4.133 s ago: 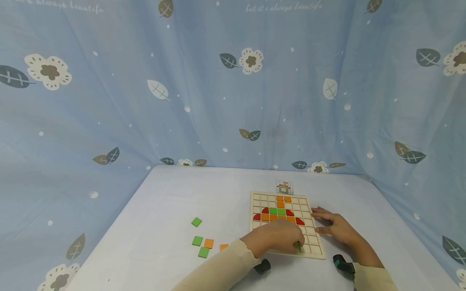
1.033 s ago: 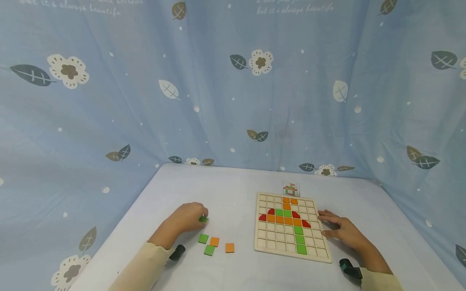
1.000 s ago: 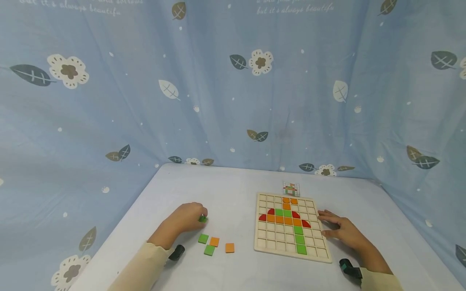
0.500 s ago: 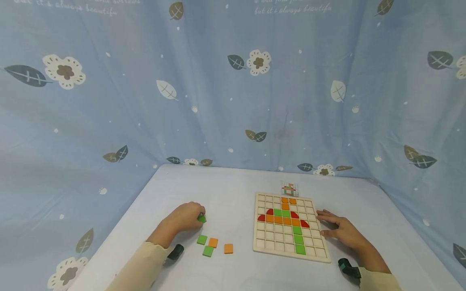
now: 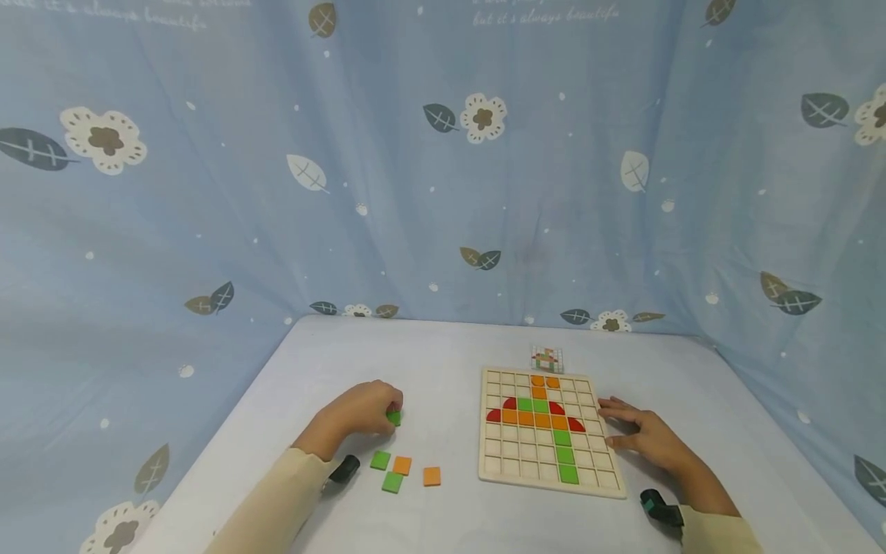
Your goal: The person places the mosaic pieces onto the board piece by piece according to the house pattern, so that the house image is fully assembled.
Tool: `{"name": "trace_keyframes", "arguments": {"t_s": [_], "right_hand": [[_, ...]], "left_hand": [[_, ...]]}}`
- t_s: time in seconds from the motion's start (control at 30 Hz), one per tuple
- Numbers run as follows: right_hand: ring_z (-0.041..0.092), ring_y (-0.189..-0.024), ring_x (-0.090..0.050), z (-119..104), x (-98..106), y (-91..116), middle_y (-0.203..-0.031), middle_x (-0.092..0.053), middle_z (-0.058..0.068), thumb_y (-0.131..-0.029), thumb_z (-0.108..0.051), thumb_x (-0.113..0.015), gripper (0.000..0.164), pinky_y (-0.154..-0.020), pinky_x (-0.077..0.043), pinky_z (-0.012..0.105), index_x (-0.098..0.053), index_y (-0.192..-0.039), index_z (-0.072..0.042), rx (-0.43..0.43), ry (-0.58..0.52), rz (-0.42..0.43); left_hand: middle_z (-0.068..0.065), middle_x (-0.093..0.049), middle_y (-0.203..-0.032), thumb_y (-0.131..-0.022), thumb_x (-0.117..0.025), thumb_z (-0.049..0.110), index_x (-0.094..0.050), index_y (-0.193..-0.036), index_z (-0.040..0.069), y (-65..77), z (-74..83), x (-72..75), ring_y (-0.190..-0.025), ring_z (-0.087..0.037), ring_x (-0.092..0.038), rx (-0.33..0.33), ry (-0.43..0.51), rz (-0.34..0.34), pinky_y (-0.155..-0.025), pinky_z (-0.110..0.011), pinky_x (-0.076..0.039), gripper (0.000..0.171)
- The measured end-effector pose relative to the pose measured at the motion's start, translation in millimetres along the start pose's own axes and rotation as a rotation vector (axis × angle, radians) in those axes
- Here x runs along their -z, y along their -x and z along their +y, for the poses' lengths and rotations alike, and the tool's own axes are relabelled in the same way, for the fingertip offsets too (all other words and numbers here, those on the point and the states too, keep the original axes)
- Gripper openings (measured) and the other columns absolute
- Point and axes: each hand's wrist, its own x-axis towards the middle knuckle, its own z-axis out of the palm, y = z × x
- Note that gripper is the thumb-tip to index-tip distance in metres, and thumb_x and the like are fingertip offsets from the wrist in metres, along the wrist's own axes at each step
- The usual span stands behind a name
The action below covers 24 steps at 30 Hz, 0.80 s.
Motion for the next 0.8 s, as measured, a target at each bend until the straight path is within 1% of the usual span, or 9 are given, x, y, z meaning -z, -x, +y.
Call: {"name": "trace_keyframes", "arguments": {"t_s": [0.17,0.43,0.63,0.8], "right_hand": [[0.048,-0.138,-0.023,1.4,0.3,-1.0,-0.145,-0.043,0.021,-0.072,-0.025,-0.082,0.062,-0.104,-0.017,0.068,-0.063,-0.125,0.001,-0.007,0.001,-0.001],[0.048,-0.138,-0.023,2.9,0.5,-1.6,-0.145,-0.043,0.02,-0.072,-0.024,-0.082,0.062,-0.104,-0.017,0.067,-0.063,-0.125,0.001,-0.004,-0.009,-0.003],[0.049,-0.138,-0.023,3.9,-0.1,-0.7,-0.145,-0.043,0.021,-0.073,-0.024,-0.082,0.062,-0.103,-0.017,0.068,-0.063,-0.125,0.002,0.0,-0.012,-0.002],[0.048,-0.137,-0.024,4.5,0.0,-2.0,-0.144,-0.044,0.021,-0.073,-0.023,-0.082,0.061,-0.103,-0.018,0.068,-0.064,-0.125,0.001,0.006,0.0,0.0]], "left_hand": [[0.012,-0.055,-0.072,-0.074,-0.078,0.017,-0.067,-0.084,0.022,-9.3,11.0,4.0,-0.069,-0.012,-0.05,-0.036,-0.011,-0.006,-0.066,-0.031,-0.045,0.015],[0.014,-0.055,-0.073,-0.076,-0.076,0.02,-0.068,-0.089,0.022,-22.1,25.3,1.6,-0.07,-0.01,-0.051,-0.093,-0.026,-0.012,-0.068,-0.03,-0.046,0.015],[0.014,-0.055,-0.074,-0.077,-0.077,0.02,-0.069,-0.09,0.023,-29.3,41.0,0.5,-0.071,-0.009,-0.051,-0.109,-0.034,-0.017,-0.069,-0.028,-0.046,0.016],[0.015,-0.055,-0.073,-0.077,-0.079,0.022,-0.069,-0.089,0.023,-36.5,55.5,-3.3,-0.07,-0.008,-0.052,-0.131,-0.045,-0.016,-0.068,-0.027,-0.046,0.016]]}}
